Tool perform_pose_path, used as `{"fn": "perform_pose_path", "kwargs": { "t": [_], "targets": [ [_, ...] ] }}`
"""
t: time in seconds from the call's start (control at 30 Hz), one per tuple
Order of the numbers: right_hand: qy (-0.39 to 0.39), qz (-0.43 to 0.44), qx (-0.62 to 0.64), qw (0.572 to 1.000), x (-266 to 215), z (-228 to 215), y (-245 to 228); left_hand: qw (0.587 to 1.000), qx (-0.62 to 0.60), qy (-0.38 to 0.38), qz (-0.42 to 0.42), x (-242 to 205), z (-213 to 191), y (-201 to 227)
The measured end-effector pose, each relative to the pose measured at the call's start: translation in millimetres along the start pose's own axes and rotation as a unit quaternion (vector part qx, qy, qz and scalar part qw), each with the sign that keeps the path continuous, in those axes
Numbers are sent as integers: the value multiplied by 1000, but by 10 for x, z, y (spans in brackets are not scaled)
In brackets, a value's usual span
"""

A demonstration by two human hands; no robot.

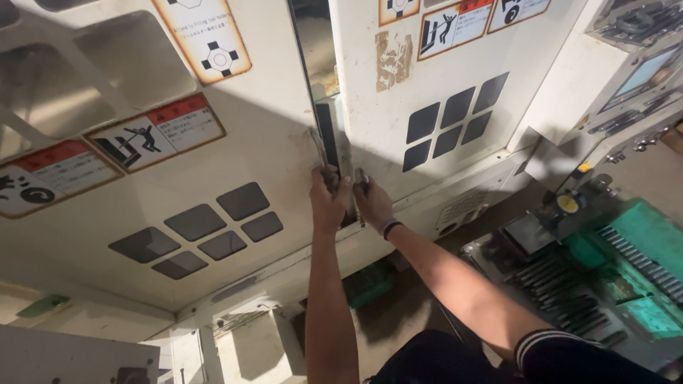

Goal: The person uses a wrench to tighten bolts on a machine, then closes the machine door and secures it with a latch.

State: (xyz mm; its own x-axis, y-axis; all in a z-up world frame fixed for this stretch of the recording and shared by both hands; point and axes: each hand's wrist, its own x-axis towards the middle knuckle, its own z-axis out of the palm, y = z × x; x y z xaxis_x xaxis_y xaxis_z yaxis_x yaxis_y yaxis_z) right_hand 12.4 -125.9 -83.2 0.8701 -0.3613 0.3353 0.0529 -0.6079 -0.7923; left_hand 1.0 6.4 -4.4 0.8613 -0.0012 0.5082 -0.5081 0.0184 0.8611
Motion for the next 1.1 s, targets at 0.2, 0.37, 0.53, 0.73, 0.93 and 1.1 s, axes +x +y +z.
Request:
{"fn": "perform_pose_path", "kwargs": {
  "t": [0.2, 0.37, 0.53, 0.73, 0.93, 1.1],
  "targets": [
    [-27, 39, -2, 999, -59, -2, 4, 1000, -7, 2, 12, -22, 2, -30],
    [-10, -46, 43, 998, -567, 94, 48, 1000, -11, 10, 12, 5, 35, -56],
    [-361, 70, 202, 908, -1054, 212, -23, 999, 19, 22, 46, -3, 60, -28],
    [-366, 413, 565, 613, -1042, 143, -479, 999, 26, 18, 1, -8, 67, -1],
    [-383, 339, 692, 509, -1044, 46, -489, 998, -22, 47, 24, -13, 56, -65],
    [-408, 281, 667, 556, -1098, 101, -322, 998, 4, 67, 14, -18, -5, -44]
  ]
}}
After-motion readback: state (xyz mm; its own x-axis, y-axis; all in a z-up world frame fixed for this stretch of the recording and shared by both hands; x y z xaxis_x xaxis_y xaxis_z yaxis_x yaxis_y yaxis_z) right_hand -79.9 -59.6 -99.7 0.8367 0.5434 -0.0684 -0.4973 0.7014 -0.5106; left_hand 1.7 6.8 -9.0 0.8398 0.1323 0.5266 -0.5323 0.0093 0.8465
